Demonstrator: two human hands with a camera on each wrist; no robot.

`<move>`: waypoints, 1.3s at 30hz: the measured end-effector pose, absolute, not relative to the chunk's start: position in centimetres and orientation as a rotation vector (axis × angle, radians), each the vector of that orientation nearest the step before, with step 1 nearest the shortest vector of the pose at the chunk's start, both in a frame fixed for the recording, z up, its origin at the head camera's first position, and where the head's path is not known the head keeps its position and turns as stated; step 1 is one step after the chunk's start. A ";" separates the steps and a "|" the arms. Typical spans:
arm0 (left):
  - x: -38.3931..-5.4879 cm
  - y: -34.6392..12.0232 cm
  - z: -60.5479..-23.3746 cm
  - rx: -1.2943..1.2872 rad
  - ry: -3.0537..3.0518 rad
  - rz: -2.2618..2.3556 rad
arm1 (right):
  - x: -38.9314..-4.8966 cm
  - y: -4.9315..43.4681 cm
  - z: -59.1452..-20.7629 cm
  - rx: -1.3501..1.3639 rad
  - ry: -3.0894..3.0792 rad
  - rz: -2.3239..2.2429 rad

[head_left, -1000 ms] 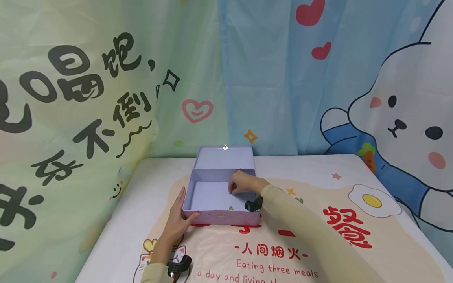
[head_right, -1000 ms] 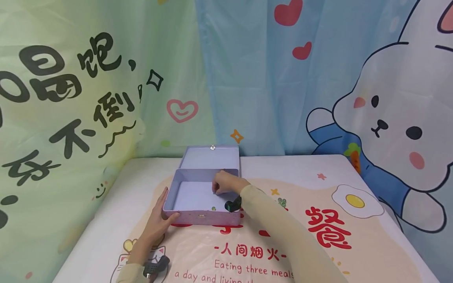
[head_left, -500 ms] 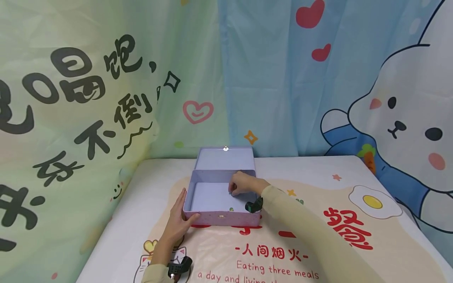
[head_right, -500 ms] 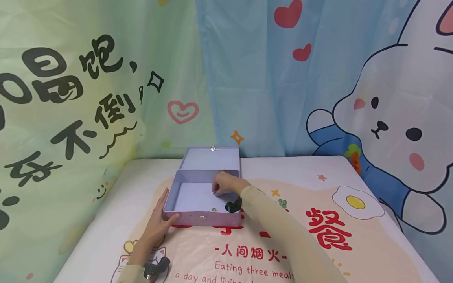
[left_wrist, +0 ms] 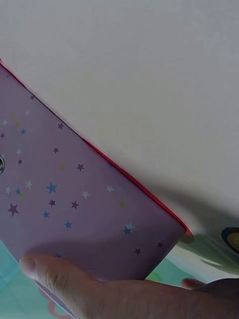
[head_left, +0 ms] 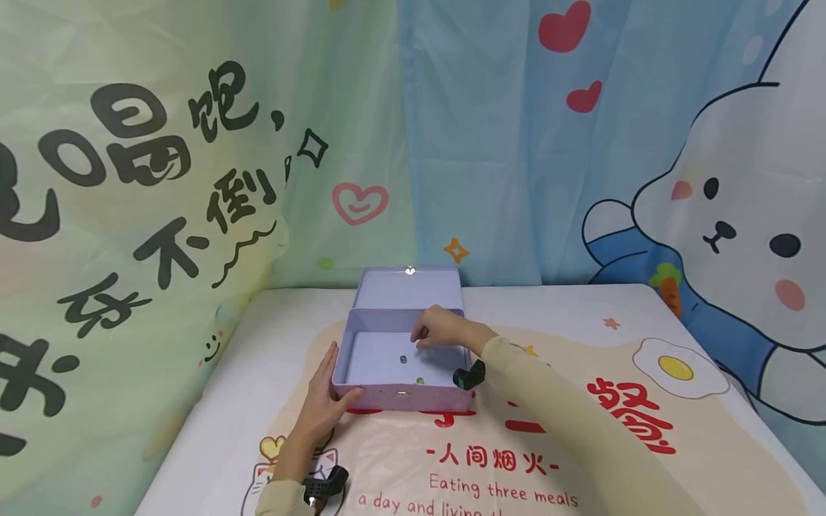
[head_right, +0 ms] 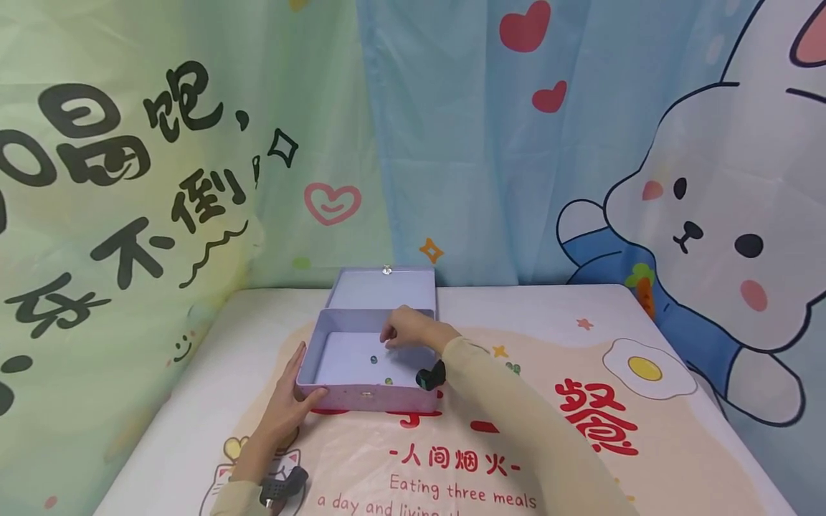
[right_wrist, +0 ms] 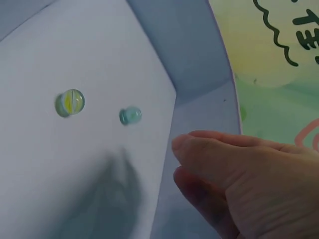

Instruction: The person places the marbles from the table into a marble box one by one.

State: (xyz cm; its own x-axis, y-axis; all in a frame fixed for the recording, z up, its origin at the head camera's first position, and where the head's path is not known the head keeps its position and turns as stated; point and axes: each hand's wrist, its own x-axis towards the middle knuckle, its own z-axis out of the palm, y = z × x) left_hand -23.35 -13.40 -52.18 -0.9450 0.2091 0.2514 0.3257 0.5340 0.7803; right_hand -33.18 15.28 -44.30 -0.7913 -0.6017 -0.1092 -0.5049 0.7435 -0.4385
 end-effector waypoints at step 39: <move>-23.3 -13.2 -51.9 -0.503 -2.614 -1.375 | -21.6 34.4 -45.7 -0.338 3.012 -0.878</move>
